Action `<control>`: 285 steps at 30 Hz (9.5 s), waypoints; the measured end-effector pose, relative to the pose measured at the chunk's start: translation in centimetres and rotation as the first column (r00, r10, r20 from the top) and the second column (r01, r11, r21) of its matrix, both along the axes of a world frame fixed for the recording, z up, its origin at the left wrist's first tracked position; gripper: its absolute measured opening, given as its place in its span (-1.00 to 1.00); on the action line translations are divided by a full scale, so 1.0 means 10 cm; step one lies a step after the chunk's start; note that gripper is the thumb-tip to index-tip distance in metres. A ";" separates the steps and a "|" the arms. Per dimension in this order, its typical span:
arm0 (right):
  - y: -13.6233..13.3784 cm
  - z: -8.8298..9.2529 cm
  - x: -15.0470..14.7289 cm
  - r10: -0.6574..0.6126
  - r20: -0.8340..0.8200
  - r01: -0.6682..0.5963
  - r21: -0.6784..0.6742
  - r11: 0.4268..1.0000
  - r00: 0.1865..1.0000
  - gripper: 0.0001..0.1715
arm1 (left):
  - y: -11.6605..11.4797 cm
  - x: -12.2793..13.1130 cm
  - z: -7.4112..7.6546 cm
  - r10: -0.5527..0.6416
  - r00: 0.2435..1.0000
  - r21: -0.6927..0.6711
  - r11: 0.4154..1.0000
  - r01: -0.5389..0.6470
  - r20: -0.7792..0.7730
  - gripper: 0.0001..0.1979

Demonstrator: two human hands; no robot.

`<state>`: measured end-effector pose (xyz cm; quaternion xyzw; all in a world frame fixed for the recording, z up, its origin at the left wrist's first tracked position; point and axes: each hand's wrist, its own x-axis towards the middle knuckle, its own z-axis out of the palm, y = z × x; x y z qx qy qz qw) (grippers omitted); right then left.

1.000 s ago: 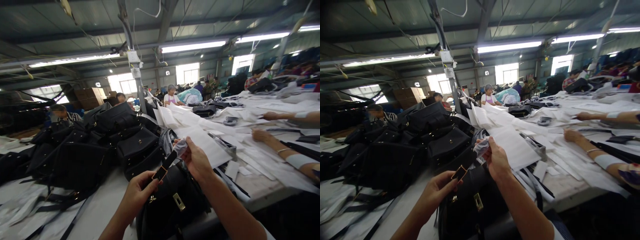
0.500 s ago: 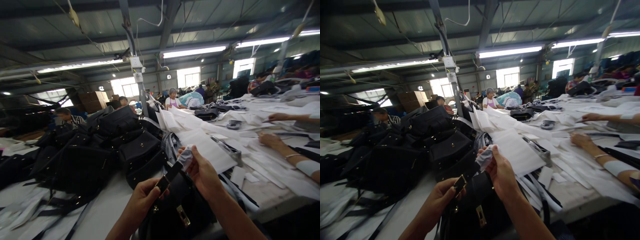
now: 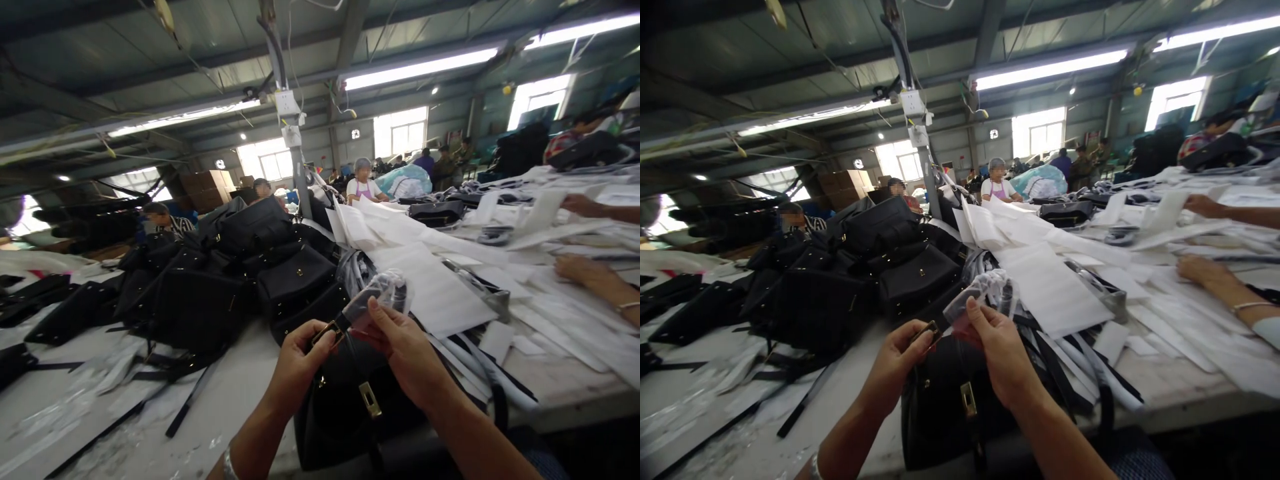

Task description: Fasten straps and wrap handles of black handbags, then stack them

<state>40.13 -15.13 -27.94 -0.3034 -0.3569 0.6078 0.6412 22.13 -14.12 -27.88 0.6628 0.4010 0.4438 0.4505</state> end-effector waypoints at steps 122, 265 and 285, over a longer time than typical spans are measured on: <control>-0.29 -0.47 -0.20 -0.273 0.698 0.006 0.359 0.933 0.662 -0.84 | 0.26 -0.43 -0.06 -0.223 0.950 -0.127 0.972 0.199 -0.218 -0.74; -0.66 -0.83 0.21 -0.328 0.632 0.342 0.105 0.934 0.702 -0.69 | 0.05 0.61 -0.60 0.137 0.933 0.057 0.991 -0.125 -0.332 -0.66; -0.46 -0.88 0.17 -0.165 0.487 0.241 -0.097 0.966 0.858 -0.62 | 0.05 0.60 -0.60 0.203 0.903 0.187 0.972 -0.141 -0.378 -0.76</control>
